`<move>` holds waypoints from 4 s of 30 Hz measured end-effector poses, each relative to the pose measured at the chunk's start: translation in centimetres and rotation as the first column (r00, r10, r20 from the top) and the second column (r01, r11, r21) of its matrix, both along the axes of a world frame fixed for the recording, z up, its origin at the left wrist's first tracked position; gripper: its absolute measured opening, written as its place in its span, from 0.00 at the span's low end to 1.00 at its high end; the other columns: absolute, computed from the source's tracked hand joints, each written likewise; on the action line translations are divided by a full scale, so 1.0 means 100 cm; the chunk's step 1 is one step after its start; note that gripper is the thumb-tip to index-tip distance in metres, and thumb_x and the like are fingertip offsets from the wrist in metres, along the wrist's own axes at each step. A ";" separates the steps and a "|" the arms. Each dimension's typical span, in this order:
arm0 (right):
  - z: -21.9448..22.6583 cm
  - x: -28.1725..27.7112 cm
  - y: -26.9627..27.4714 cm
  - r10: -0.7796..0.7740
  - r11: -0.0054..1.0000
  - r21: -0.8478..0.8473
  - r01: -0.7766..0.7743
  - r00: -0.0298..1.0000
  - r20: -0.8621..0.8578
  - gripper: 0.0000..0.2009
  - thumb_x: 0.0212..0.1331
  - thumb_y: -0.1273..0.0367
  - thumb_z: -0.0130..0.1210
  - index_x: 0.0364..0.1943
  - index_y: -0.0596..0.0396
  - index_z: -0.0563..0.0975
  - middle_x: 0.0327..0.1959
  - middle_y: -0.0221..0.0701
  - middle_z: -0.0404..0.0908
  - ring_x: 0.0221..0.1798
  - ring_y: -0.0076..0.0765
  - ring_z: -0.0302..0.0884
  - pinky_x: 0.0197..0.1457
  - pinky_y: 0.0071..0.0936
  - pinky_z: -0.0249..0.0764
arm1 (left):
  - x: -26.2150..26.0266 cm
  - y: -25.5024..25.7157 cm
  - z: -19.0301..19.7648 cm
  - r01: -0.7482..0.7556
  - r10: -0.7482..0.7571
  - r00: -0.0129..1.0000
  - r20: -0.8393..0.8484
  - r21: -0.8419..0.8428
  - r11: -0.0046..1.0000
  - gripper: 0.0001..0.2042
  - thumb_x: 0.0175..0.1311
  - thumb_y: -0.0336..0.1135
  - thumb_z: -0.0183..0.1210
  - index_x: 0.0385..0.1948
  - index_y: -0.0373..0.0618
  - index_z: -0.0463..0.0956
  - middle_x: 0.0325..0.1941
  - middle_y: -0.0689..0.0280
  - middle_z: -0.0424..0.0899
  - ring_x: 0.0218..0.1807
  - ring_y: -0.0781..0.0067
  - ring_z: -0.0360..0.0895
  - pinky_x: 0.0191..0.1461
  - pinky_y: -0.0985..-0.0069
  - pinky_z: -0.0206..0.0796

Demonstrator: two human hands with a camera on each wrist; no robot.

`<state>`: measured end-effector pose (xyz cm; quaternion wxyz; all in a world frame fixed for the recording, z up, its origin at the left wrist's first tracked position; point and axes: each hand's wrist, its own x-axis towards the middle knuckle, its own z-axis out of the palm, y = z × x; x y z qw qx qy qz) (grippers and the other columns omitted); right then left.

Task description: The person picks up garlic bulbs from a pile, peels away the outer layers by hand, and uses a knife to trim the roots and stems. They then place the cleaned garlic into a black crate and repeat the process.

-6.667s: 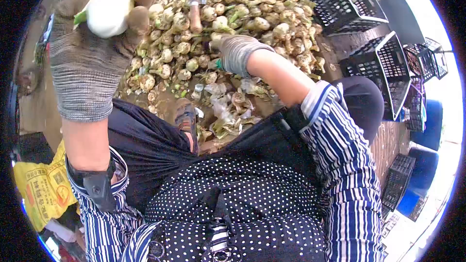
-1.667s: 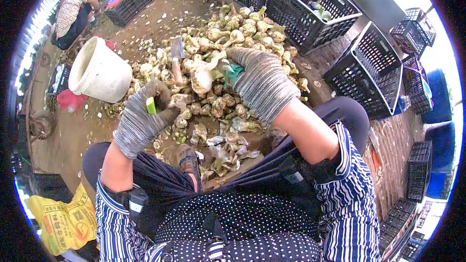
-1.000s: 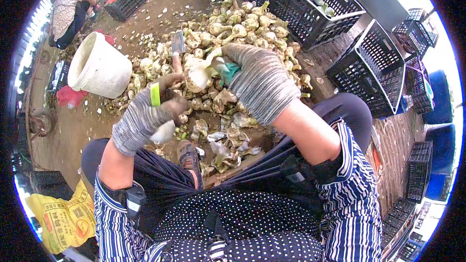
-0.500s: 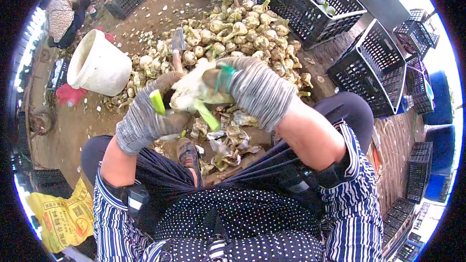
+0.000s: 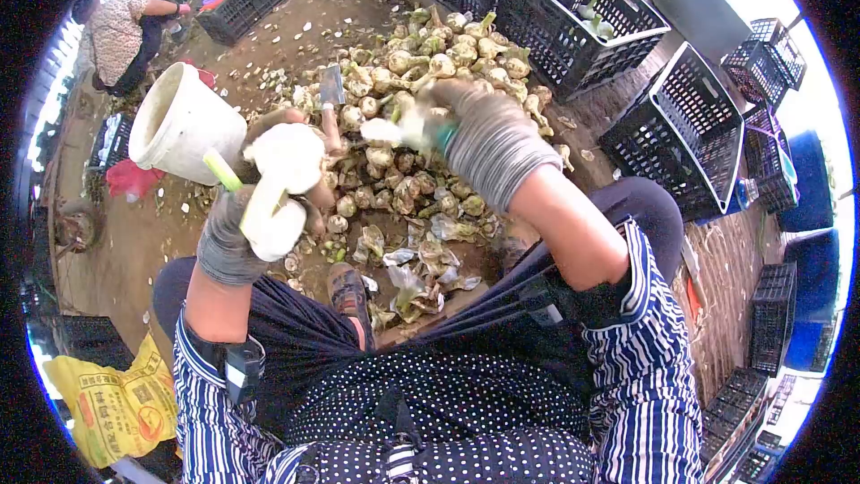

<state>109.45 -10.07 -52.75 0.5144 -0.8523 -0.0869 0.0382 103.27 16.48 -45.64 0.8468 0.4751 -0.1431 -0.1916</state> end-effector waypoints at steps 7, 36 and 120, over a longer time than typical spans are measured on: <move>0.054 -0.049 0.033 0.523 0.812 -0.407 -0.419 0.831 0.189 0.18 0.51 0.58 0.58 0.43 0.51 0.76 0.37 0.43 0.77 0.42 0.52 0.76 0.46 0.41 0.73 | 0.006 0.008 0.004 -0.077 0.085 0.995 -0.054 0.137 0.988 0.36 0.44 0.41 0.65 0.59 0.41 0.62 0.42 0.58 0.78 0.30 0.71 0.79 0.28 0.75 0.76; 0.078 -0.061 0.043 0.323 0.937 -0.310 -0.162 0.738 0.592 0.11 0.45 0.65 0.59 0.34 0.49 0.76 0.33 0.34 0.78 0.32 0.43 0.78 0.32 0.36 0.72 | 0.015 -0.008 0.003 0.130 -0.105 0.987 -0.119 0.220 0.967 0.37 0.37 0.39 0.68 0.55 0.37 0.67 0.49 0.60 0.77 0.49 0.69 0.75 0.55 0.76 0.66; 0.017 0.013 0.034 0.390 -0.004 0.929 0.371 0.856 -0.340 0.18 0.61 0.50 0.47 0.45 0.46 0.72 0.33 0.30 0.77 0.29 0.36 0.77 0.31 0.38 0.77 | 0.058 0.023 -0.028 -0.286 0.291 0.955 -0.062 0.085 0.955 0.21 0.63 0.46 0.51 0.55 0.48 0.68 0.48 0.65 0.80 0.43 0.72 0.79 0.42 0.74 0.75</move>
